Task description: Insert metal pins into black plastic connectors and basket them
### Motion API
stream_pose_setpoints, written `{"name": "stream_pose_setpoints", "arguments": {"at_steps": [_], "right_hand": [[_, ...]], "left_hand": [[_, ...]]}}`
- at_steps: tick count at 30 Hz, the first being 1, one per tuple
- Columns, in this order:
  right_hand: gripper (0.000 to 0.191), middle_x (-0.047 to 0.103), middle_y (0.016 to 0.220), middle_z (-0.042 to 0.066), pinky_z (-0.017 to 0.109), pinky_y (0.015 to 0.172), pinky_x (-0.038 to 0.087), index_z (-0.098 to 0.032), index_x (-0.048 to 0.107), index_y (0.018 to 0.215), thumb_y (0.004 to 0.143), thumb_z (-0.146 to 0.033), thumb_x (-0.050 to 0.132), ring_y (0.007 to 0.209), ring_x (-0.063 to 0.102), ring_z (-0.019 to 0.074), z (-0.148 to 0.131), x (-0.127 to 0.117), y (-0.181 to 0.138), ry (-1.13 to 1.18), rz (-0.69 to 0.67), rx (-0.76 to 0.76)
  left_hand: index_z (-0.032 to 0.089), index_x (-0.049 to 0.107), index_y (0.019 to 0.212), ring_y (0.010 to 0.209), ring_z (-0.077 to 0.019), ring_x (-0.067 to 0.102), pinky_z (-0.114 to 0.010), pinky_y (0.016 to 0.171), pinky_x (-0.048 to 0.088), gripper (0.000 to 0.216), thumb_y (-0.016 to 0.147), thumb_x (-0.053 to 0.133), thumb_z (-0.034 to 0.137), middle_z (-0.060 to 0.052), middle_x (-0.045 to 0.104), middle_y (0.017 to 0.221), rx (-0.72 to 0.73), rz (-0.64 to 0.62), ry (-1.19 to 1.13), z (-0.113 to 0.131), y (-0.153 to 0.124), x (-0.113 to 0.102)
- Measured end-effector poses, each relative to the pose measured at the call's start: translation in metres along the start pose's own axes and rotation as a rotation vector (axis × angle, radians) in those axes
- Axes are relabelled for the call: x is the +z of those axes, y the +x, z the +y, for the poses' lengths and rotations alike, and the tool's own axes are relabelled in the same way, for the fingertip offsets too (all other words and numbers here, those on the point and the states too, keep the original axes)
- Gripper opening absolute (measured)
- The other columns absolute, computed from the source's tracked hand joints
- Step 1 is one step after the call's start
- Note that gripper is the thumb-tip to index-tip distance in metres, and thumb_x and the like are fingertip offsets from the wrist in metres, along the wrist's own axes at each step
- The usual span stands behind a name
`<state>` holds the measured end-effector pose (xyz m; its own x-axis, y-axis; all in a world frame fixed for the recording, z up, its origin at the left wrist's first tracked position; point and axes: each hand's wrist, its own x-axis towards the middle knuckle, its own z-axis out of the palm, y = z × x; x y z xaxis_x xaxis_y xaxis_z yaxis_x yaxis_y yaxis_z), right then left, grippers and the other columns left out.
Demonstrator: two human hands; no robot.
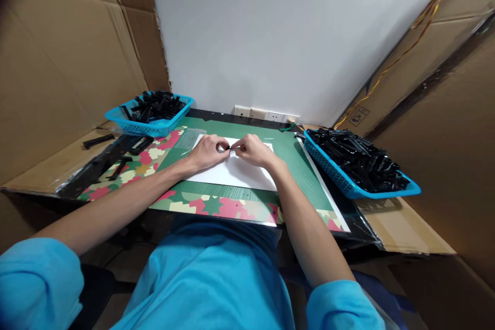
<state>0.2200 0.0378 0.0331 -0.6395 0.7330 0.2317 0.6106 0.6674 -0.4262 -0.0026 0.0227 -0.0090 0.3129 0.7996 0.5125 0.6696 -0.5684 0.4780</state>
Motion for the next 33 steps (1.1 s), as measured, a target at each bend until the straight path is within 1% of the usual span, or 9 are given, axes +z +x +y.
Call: {"name": "stream_pose_setpoints", "arguments": {"at_steps": [4,10,15,21,26,30,33], "right_hand": [[0.038,0.05,0.061,-0.001,0.032,0.065,0.023,-0.013,0.088,0.114,0.09,-0.017,0.059,0.066,0.024,0.0135,0.0011,0.0017,0.001,-0.001,0.003,0.0],[0.037,0.049,0.06,-0.001,0.032,0.064,0.023,-0.014,0.088,0.114,0.091,-0.021,0.06,0.065,0.025,0.0134,0.0062,0.0034,0.0026,0.028,0.014,0.022],[0.035,0.049,0.06,-0.001,0.032,0.064,0.023,-0.013,0.089,0.111,0.091,-0.022,0.061,0.066,0.026,0.0136,0.0082,0.0022,0.0029,0.042,0.008,0.018],[0.033,0.05,0.06,0.0,0.032,0.064,0.023,-0.014,0.089,0.104,0.09,-0.018,0.06,0.067,0.024,0.014,0.0045,0.0028,0.0022,0.029,0.012,-0.022],[0.034,0.053,0.061,0.001,0.033,0.064,0.023,-0.013,0.089,0.106,0.089,-0.015,0.06,0.068,0.023,0.0146,0.0018,0.0019,0.0014,0.036,0.003,-0.019],[0.033,0.051,0.062,0.0,0.033,0.065,0.023,-0.012,0.089,0.105,0.089,-0.017,0.061,0.069,0.024,0.0145,0.0035,0.0005,0.0018,0.057,-0.011,-0.006],[0.035,0.044,0.062,-0.002,0.032,0.065,0.021,-0.013,0.089,0.11,0.09,-0.019,0.06,0.068,0.023,0.0138,0.007,-0.0005,0.0025,0.077,-0.028,0.006]], "left_hand": [[0.02,0.085,0.096,0.085,-0.0248,0.075,-0.037,0.081,0.058,0.013,0.088,0.075,0.022,-0.008,0.083,0.093,0.008,-0.001,0.003,-0.0001,0.0,-0.0001],[0.021,0.085,0.094,0.082,-0.0238,0.074,-0.036,0.077,0.056,0.012,0.09,0.073,0.022,-0.007,0.082,0.089,0.015,-0.005,-0.013,-0.0003,-0.0005,-0.0005],[0.02,0.086,0.095,0.084,-0.0246,0.075,-0.037,0.079,0.058,0.013,0.09,0.075,0.023,-0.008,0.083,0.09,0.008,-0.005,0.0,-0.0012,0.0,0.0003],[0.02,0.086,0.097,0.085,-0.0252,0.076,-0.037,0.079,0.058,0.014,0.089,0.075,0.022,-0.008,0.083,0.093,0.024,0.0,-0.004,-0.0035,0.0004,0.0015],[0.02,0.085,0.098,0.084,-0.0245,0.075,-0.036,0.077,0.057,0.014,0.09,0.074,0.023,-0.008,0.083,0.093,0.043,0.004,0.006,-0.004,-0.0001,0.0019],[0.021,0.085,0.099,0.087,-0.0255,0.075,-0.037,0.081,0.058,0.014,0.09,0.075,0.024,-0.008,0.082,0.094,0.043,-0.003,0.022,-0.0056,0.0003,0.0033],[0.02,0.084,0.109,0.095,-0.0272,0.075,-0.039,0.087,0.058,0.022,0.089,0.076,0.025,-0.008,0.082,0.098,0.028,-0.02,0.025,-0.0085,0.0013,0.0052]]}}
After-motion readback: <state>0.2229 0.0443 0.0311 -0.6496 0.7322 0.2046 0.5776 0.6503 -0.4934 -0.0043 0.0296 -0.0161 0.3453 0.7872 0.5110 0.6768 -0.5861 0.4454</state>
